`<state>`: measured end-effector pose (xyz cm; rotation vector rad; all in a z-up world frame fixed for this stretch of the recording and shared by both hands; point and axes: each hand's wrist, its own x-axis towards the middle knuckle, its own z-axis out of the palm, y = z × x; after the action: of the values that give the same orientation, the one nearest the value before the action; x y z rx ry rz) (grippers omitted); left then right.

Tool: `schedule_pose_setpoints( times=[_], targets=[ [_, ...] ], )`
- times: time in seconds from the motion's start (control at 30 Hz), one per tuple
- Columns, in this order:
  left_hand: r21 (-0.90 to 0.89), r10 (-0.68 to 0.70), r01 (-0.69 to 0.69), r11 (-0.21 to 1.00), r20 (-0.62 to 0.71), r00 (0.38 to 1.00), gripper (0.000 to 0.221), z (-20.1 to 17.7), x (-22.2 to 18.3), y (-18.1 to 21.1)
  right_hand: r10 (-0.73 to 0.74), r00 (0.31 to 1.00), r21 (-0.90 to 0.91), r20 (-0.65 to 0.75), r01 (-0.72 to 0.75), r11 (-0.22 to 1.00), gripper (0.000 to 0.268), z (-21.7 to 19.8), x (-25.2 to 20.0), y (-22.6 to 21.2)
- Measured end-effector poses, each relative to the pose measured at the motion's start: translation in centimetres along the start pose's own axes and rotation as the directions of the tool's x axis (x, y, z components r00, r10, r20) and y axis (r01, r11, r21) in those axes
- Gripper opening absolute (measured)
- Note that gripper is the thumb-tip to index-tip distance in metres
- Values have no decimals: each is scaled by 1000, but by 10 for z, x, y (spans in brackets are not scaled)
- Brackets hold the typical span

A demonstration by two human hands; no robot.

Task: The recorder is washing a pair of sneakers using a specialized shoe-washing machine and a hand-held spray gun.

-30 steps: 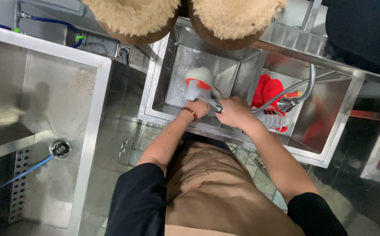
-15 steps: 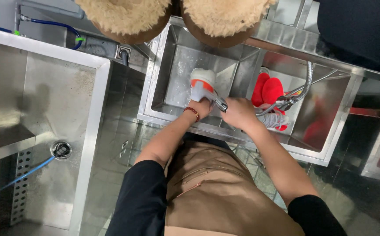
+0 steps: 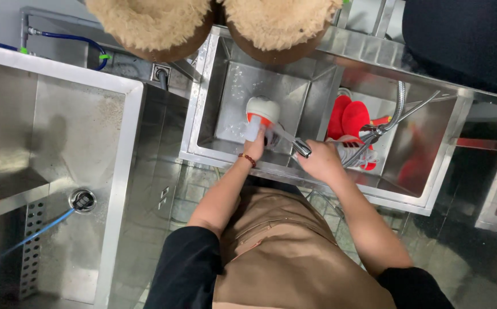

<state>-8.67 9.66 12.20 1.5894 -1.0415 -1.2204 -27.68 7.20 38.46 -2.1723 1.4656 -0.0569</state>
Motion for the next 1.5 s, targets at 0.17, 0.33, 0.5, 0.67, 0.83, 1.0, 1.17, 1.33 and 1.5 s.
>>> schedule_pose_setpoints(
  times=[0.17,0.33,0.5,0.67,0.83,1.0,1.17,1.33,1.5],
  targets=[
    [-121,-64,52,991,-103,993,46,25,-9,19,26,1000,24,-3,-26,999,28,-1,-13,2],
    [-731,-295,27,681,-242,924,47,27,-19,69,20,998,64,-60,-16,998,24,-9,-23,-1],
    [-807,-580,151,571,-268,769,51,13,-5,99,27,998,82,-59,-22,996,22,-5,-28,-7],
    [-815,-603,242,527,-157,782,48,19,5,81,6,997,78,-75,0,997,22,-9,-26,-12],
    [-654,-460,250,714,-169,872,32,24,-1,118,87,986,29,-142,-84,996,21,-10,-25,-9],
    [-599,-493,282,750,-220,842,29,28,5,109,73,988,25,-137,-70,997,21,-12,-26,-6],
    [-561,-157,104,821,-47,986,29,32,10,70,99,988,20,-115,-97,995,23,-15,-25,-8],
    [-163,-309,275,947,-247,918,46,21,8,117,153,987,-24,-44,-154,988,24,-22,-20,-19],
    [-312,-272,215,926,-154,950,46,33,28,29,128,991,-4,-39,-128,992,23,-24,-12,-17]
  ],
)
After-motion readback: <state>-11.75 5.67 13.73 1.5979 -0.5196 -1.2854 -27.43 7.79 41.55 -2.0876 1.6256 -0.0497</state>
